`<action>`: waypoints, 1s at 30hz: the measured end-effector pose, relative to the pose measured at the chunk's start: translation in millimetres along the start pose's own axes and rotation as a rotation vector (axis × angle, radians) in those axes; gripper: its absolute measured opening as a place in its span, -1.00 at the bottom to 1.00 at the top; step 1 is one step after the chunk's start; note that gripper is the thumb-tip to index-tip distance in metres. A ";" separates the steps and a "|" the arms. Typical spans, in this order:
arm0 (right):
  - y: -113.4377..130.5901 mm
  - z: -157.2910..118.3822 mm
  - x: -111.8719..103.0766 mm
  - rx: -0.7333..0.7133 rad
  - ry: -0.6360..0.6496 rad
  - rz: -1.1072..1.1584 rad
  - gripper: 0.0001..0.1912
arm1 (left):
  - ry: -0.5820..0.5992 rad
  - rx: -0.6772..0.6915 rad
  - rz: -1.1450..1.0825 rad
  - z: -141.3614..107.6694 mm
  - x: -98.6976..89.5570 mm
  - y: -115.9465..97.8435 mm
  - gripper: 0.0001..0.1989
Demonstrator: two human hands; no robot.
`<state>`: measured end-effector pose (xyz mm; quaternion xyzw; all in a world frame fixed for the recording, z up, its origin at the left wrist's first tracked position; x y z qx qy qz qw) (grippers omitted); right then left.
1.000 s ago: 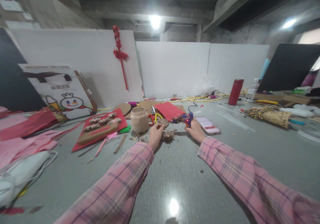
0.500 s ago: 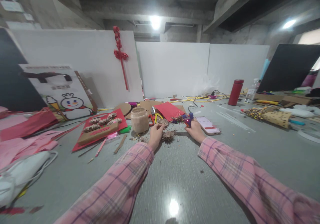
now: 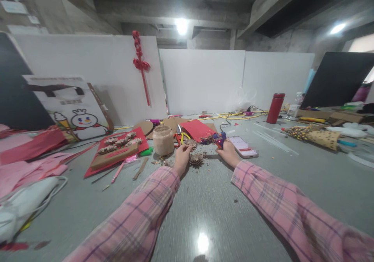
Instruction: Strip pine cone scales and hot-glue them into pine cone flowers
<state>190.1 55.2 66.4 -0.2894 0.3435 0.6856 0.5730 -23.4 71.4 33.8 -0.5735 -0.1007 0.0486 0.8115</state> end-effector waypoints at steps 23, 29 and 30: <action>-1.3 -0.2 -1.6 0.033 -0.005 -0.012 -0.71 | 0.009 -0.015 -0.015 -0.2 0.7 1.1 -0.83; -2.1 0.1 -0.4 0.035 -0.018 -0.027 -0.70 | 0.004 -0.014 -0.015 -1.9 0.7 -1.2 -0.84; -2.2 0.2 0.2 0.034 -0.014 -0.029 -0.70 | 0.005 -0.016 -0.014 -2.1 0.8 -1.3 -0.84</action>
Point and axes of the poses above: each hand's wrist, its own z-axis towards the middle knuckle, its own x-axis out of the palm, y = z × x, the point moved 9 cm from there along z, towards the middle knuckle, and after that the axes turned 14 degrees about -z, right-handed, at the moved point
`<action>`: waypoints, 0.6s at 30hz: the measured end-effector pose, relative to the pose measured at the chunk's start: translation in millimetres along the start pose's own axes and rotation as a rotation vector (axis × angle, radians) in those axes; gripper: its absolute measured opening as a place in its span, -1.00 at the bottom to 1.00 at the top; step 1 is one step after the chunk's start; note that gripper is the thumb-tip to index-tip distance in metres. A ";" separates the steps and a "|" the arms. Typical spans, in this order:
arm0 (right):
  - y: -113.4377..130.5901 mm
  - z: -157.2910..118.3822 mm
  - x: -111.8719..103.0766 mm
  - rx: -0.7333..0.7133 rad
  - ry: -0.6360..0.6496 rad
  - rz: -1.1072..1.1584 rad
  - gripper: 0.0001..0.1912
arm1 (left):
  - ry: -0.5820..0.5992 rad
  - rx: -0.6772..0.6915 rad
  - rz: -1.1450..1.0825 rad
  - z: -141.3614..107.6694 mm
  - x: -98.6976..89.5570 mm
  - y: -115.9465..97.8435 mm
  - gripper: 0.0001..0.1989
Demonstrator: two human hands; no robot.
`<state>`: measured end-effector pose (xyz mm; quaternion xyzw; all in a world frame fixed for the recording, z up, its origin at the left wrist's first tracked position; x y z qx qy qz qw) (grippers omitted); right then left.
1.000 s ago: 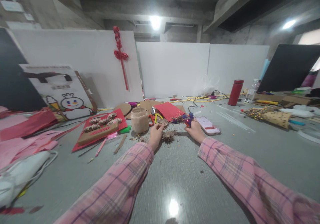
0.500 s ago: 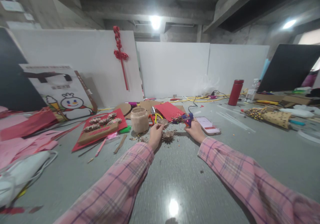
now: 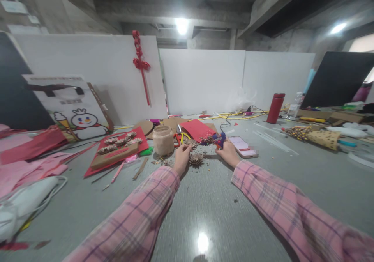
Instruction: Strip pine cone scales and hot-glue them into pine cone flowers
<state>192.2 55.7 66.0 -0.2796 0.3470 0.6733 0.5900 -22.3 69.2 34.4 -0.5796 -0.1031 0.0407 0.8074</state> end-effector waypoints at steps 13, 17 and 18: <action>3.6 -2.3 -3.7 -0.016 0.010 0.027 -0.70 | -0.010 0.009 -0.021 1.3 -0.3 0.6 -0.83; 3.6 -2.0 -4.0 -0.011 0.015 0.017 -0.69 | -0.003 0.004 -0.042 1.0 0.3 0.4 -0.83; 3.9 -2.0 -3.7 -0.015 0.019 0.019 -0.69 | -0.002 -0.001 -0.049 0.8 0.4 0.4 -0.83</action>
Point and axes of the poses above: each hand's wrist, its own z-axis towards the middle knuckle, its own x-axis out of the palm, y = z × x, the point moved 9 cm from there along z, towards the middle knuckle, and after that the axes turned 14 degrees about -z, right-handed, at the moved point
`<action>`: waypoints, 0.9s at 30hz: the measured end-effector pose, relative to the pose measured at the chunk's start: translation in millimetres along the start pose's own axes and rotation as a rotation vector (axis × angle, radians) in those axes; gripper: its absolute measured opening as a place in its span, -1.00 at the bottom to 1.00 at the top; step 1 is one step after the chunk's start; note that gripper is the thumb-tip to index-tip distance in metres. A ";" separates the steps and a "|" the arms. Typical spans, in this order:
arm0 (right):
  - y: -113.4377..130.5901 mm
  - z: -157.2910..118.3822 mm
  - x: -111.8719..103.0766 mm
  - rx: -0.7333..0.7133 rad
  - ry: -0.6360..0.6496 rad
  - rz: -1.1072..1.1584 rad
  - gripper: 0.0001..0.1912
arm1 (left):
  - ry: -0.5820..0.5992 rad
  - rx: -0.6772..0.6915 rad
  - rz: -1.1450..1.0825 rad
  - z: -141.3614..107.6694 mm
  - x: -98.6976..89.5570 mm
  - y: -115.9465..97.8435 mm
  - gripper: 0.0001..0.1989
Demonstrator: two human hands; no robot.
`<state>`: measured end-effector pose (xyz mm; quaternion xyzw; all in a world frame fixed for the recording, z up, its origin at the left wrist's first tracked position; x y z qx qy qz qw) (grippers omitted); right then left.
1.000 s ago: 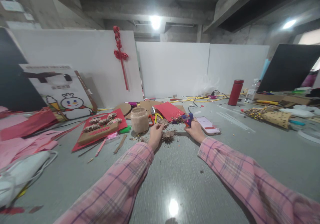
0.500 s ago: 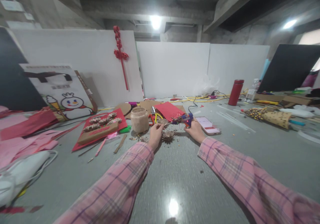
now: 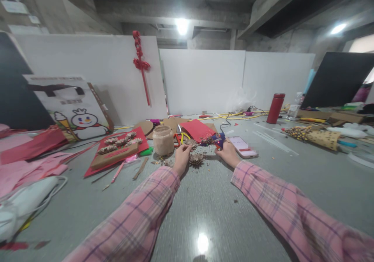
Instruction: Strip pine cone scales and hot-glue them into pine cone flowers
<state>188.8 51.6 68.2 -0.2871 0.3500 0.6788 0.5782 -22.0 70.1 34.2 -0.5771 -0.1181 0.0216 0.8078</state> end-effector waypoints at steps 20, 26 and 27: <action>-11.1 -1.3 0.8 0.099 -0.018 -0.087 -0.67 | 0.052 -0.043 -0.117 -5.8 6.0 -4.9 -0.77; -24.0 -2.7 -7.3 0.245 -0.140 -0.095 -0.59 | 0.094 -0.004 -0.090 -10.2 10.6 -13.8 -0.78; -25.1 -3.3 -8.2 0.266 -0.150 -0.091 -0.59 | 0.097 0.009 -0.082 -10.4 10.7 -15.1 -0.78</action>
Point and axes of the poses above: each hand's wrist, its own z-axis towards the middle knuckle, its own x-axis out of the palm, y = z × x, the point moved 9 cm from there along z, towards the middle knuckle, and after that the axes turned 14 degrees about -z, right-handed, at the moved point
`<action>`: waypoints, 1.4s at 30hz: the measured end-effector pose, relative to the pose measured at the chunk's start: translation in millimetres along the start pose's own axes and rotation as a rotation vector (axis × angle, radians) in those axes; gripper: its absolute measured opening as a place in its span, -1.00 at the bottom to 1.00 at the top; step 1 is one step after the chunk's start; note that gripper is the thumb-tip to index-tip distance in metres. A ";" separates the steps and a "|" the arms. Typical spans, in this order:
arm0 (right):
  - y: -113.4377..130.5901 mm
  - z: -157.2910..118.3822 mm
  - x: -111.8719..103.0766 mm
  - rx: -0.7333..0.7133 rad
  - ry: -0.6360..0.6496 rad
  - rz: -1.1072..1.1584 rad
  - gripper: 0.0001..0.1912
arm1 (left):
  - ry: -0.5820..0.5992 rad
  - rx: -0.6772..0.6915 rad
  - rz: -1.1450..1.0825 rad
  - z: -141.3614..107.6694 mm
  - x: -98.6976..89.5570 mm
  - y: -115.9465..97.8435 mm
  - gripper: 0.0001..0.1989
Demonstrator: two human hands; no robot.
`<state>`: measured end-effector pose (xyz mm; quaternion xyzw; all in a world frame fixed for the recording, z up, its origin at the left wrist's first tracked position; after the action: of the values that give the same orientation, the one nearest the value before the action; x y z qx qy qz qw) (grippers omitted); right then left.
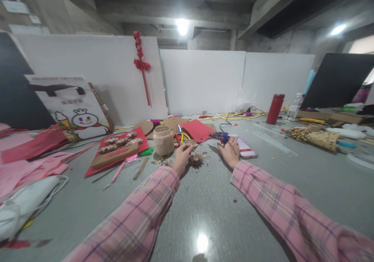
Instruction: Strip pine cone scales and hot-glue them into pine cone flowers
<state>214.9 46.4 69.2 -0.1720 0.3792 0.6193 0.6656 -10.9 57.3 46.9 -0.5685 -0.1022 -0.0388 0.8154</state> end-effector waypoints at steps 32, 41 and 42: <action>39.6 12.4 27.5 -0.455 0.095 0.019 -0.75 | -0.140 0.255 0.592 -18.6 -20.6 -28.0 -0.80; 40.7 10.0 32.4 -0.465 0.135 0.006 -0.73 | -0.166 0.290 0.745 -23.2 -18.9 -37.8 -0.81; 39.5 9.9 32.8 -0.458 0.138 0.003 -0.72 | -0.166 0.293 0.757 -23.4 -18.7 -38.2 -0.80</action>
<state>178.2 82.9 61.6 -0.3598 0.2740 0.6769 0.5807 -33.1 21.0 70.3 -0.4452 0.0442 0.3248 0.8333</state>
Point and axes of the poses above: each hand's wrist, its own z-axis towards the middle knuckle, its own x-axis out of the palm, y = z × x, the point moved 9 cm from there along z, towards the middle knuckle, and after that the axes turned 14 degrees about -z, right-handed, at the moved point
